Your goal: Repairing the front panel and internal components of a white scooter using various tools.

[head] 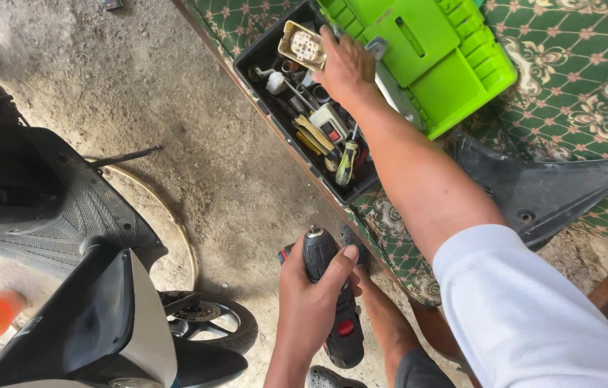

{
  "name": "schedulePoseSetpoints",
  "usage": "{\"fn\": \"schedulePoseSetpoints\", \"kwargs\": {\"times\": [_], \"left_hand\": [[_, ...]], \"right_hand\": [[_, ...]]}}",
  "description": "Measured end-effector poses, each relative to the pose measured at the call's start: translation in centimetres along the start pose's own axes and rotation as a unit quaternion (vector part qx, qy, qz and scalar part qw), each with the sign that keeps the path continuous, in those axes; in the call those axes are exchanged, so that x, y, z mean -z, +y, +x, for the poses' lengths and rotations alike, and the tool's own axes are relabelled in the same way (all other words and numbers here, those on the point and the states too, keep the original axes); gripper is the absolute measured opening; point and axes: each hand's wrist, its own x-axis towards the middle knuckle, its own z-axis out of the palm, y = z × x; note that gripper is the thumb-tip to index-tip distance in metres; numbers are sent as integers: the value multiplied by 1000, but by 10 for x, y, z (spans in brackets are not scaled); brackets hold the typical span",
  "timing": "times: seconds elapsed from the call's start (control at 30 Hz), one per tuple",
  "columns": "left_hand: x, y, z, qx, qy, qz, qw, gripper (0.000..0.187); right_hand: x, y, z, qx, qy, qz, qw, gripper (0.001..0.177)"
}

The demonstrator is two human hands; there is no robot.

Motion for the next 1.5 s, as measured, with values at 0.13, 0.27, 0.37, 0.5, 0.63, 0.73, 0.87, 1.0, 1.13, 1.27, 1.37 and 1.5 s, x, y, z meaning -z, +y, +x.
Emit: {"fn": "schedulePoseSetpoints", "kwargs": {"times": [0.13,0.27,0.37,0.5,0.63,0.73,0.87,1.0,1.13,1.27,1.37,1.5], "left_hand": [[9,-6,4,4,2,-13,1000,26],[15,-9,5,4,4,-9,1000,27],[18,-8,4,13,6,-16,1000,27],[19,1,5,10,2,-12,1000,28],[17,8,8,6,-7,-9,1000,27],[16,10,7,-9,-12,-6,1000,26],[17,12,5,-11,-11,-4,1000,27],[18,12,4,-13,-13,-20,1000,26],[16,13,3,-42,-12,-19,999,24],[19,18,1,-33,-22,-65,997,24],[24,28,0,-38,-25,-104,994,23],[27,33,2,-62,-23,-110,992,22]], "right_hand": [[-2,-4,-1,25,-34,-66,997,66],[22,-1,-39,-3,-46,-35,998,57],[42,29,-101,-3,-4,11,1000,63],[59,45,-160,-66,-55,10,996,68],[66,49,-180,-78,-102,-33,991,72],[75,43,-175,-48,-150,-53,986,62],[103,9,-143,-133,-269,-31,953,55],[35,22,-82,-76,-101,29,992,22],[-1,4,-32,-105,-98,-15,990,46],[-9,-16,-22,-172,-160,-43,971,62],[-31,-1,-21,-162,-123,-40,978,34],[-3,-13,-40,-128,-124,-18,984,32]]}}
